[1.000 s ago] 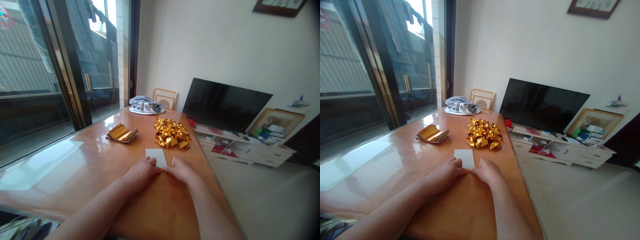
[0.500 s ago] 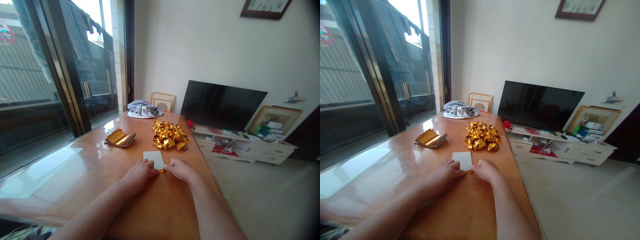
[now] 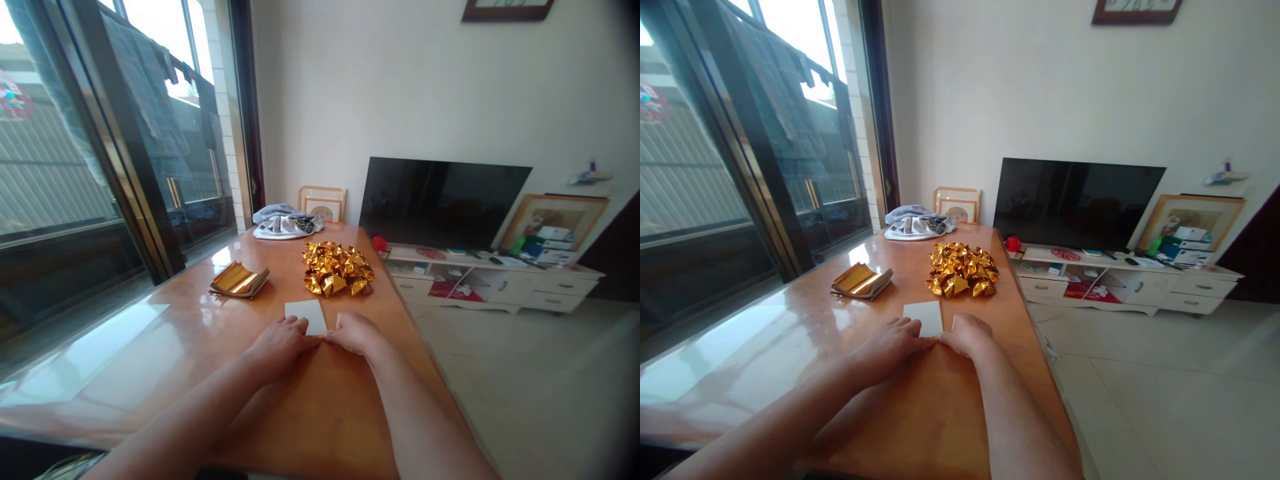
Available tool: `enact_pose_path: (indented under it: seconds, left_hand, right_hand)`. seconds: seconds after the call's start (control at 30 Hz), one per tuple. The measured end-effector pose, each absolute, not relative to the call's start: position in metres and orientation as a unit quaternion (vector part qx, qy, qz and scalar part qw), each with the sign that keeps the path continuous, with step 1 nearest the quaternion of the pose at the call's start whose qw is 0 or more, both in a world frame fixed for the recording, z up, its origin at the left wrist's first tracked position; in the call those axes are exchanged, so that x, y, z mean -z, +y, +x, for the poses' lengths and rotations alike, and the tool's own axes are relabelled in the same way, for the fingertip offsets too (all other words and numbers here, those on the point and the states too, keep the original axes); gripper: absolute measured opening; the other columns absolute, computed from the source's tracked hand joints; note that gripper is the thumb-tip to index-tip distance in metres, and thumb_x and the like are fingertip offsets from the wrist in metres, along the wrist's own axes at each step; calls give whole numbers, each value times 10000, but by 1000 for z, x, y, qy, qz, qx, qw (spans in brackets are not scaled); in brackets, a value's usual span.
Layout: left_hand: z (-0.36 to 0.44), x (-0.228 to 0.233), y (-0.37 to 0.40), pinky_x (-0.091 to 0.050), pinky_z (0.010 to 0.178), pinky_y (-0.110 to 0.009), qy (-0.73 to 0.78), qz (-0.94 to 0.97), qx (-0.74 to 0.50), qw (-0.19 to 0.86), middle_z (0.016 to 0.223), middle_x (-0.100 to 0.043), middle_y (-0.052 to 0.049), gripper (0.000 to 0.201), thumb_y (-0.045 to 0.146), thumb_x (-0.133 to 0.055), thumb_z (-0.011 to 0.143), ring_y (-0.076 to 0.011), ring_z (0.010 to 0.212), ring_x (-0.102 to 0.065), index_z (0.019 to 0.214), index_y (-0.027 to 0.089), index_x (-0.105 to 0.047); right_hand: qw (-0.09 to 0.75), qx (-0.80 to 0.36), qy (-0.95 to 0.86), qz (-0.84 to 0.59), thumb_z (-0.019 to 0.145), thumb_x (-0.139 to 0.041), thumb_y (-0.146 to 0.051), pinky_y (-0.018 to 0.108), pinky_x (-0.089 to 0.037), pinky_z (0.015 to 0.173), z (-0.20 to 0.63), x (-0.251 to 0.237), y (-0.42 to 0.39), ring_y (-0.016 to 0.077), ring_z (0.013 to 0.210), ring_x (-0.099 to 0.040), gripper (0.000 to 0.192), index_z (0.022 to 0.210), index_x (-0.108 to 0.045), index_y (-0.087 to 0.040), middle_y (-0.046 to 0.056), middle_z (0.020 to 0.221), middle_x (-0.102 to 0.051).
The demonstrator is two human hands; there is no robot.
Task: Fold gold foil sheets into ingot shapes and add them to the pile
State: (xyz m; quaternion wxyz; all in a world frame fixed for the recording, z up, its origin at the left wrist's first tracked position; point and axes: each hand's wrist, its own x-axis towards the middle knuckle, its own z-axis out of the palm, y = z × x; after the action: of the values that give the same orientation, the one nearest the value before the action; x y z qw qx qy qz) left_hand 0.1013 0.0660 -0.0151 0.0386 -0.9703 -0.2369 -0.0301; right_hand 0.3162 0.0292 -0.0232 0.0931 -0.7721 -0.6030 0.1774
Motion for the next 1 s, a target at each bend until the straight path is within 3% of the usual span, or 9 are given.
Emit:
enact_pose_path:
  seconds: [0.57,0.77,0.9,1.0]
  left_hand:
    - [52,9,67,-390,826,-365,-242,-968,58,-28,1001,-724,-12,287,156,-521,953,-227,911,-640,1068,312,-732]
    - [44,6,62,-385,816,-373,-249,-966,63,-16,997,-725,-18,297,156,-500,956,-234,901,-642,1074,302,-730]
    - [40,6,61,-381,807,-369,-247,-966,76,-15,954,-708,-21,250,174,-490,961,-227,891,-623,977,267,-721]
    - [41,7,62,-379,800,-365,-259,-961,93,-14,920,-680,-22,201,114,-522,883,-223,888,-603,881,231,-685]
  right_hand:
    - [79,-181,-605,-772,743,-706,-645,273,-373,573,318,24,29,211,732,-665,428,849,-712,-231,46,839,-738]
    - [74,-178,-609,-770,743,-691,-665,272,-383,573,318,25,30,213,741,-671,445,867,-710,-238,35,849,-743]
    - [75,-175,-607,-772,739,-687,-673,272,-375,570,319,27,31,211,739,-672,454,865,-709,-237,35,837,-741]
    - [77,-175,-605,-773,735,-692,-666,271,-368,563,319,28,32,209,737,-674,441,848,-708,-240,32,832,-738]
